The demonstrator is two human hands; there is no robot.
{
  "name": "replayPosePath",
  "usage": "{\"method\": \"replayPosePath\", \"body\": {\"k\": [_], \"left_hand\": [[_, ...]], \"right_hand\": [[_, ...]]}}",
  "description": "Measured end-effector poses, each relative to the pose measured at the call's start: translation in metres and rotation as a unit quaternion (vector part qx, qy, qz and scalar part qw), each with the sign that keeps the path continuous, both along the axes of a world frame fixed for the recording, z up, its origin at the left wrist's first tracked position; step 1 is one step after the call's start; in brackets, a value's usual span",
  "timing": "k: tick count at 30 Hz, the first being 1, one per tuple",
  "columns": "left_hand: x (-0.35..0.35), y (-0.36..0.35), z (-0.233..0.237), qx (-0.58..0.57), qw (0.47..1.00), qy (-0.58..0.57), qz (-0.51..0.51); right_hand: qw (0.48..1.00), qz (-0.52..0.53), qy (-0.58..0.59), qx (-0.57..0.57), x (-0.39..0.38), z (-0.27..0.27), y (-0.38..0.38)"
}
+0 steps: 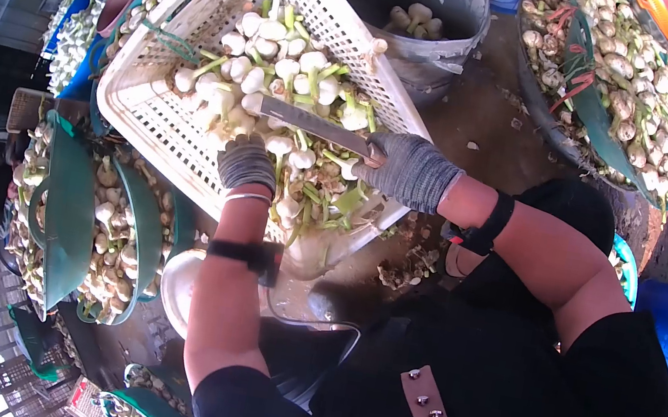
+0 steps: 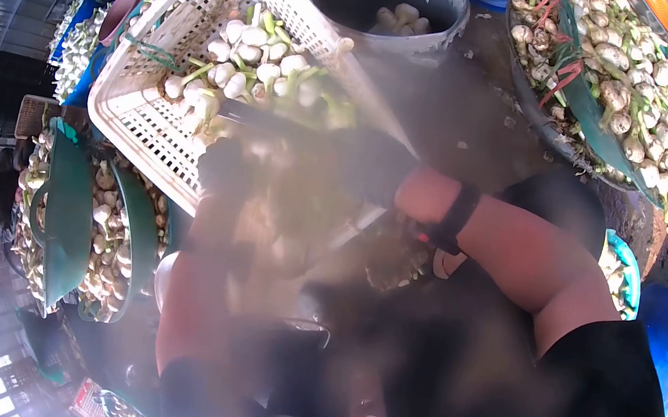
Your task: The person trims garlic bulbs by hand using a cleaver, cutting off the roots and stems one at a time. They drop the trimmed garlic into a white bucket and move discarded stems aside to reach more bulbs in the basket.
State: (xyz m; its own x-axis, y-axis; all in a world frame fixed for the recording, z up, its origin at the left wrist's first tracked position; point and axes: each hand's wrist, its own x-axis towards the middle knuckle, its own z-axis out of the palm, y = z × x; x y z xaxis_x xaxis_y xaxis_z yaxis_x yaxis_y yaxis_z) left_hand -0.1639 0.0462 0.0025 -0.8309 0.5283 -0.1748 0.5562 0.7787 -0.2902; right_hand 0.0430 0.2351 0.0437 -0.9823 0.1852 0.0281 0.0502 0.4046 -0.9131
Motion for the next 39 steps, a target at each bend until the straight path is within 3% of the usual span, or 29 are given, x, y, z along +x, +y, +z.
{"method": "replayPosePath", "body": {"k": [2,6,7,8,10,13,14,15,16,17,18,19,20,23,25,28,29,31,35,36,37,39], "left_hand": [[-0.022,-0.003,-0.031,-0.001,1.000,-0.006,-0.009],[-0.038,0.006,-0.034,-0.056,0.998,-0.025,-0.012],[-0.043,0.007,-0.035,0.062,0.995,-0.027,0.076],[-0.036,0.005,-0.032,0.057,0.995,-0.031,0.074],[-0.008,0.000,0.005,0.225,0.967,-0.119,0.033],[0.041,-0.014,0.037,0.462,0.850,-0.253,0.019],[0.055,-0.018,0.037,0.534,0.789,-0.301,0.041],[0.067,-0.025,0.031,0.600,0.696,-0.391,0.054],[0.070,-0.034,0.027,0.553,0.711,-0.427,0.077],[0.075,-0.043,0.012,0.466,0.849,-0.242,-0.069],[0.081,-0.047,0.001,0.339,0.917,-0.037,-0.210],[0.085,-0.049,-0.011,0.413,0.882,-0.012,-0.225],[0.100,-0.042,0.015,0.512,0.832,-0.153,-0.148],[0.123,-0.036,0.060,0.491,0.835,-0.139,-0.209],[0.139,-0.032,0.075,0.558,0.790,-0.097,-0.236],[0.147,-0.046,0.075,0.524,0.812,-0.084,-0.245],[0.147,-0.047,0.069,0.524,0.811,-0.084,-0.244],[0.148,-0.045,0.060,0.450,0.861,-0.043,-0.232],[0.153,-0.058,0.062,0.427,0.857,-0.012,-0.287],[0.158,-0.057,0.062,0.483,0.854,-0.141,-0.132],[0.162,-0.056,0.061,0.518,0.814,-0.263,0.029],[0.164,-0.052,0.041,0.571,0.783,-0.242,0.048]], "right_hand": [[0.998,-0.005,-0.028,0.049,0.001,0.000,0.004],[0.997,-0.014,-0.015,0.076,-0.001,-0.008,0.008],[0.996,-0.026,-0.013,0.079,-0.002,-0.012,0.006],[0.996,-0.038,-0.012,0.081,-0.001,-0.015,0.004],[0.993,-0.039,-0.040,0.104,-0.001,-0.015,0.003],[0.995,-0.002,0.005,0.102,0.001,-0.004,-0.003],[0.992,0.009,0.012,0.128,0.001,0.001,-0.007],[0.987,0.019,0.019,0.155,0.002,0.007,-0.011],[0.987,0.023,0.017,0.157,0.004,0.014,-0.014],[0.985,0.035,0.006,0.170,0.006,0.021,-0.017],[0.982,0.047,-0.004,0.182,0.008,0.025,-0.020],[0.980,0.061,0.012,0.188,0.011,0.023,-0.021],[0.980,0.063,0.009,0.189,0.013,0.020,-0.023],[0.973,0.076,0.063,0.210,0.022,0.016,-0.027],[0.969,0.077,0.071,0.225,0.026,0.014,-0.030],[0.958,0.077,0.104,0.256,0.033,0.025,-0.035],[0.957,0.104,0.052,0.265,0.033,0.026,-0.035],[0.953,0.131,0.000,0.273,0.034,0.029,-0.037],[0.952,0.139,0.006,0.273,0.041,0.039,-0.042],[0.950,0.138,0.015,0.280,0.043,0.041,-0.042],[0.950,0.138,0.014,0.280,0.044,0.038,-0.044],[0.956,0.117,0.020,0.270,0.044,0.025,-0.047]]}}
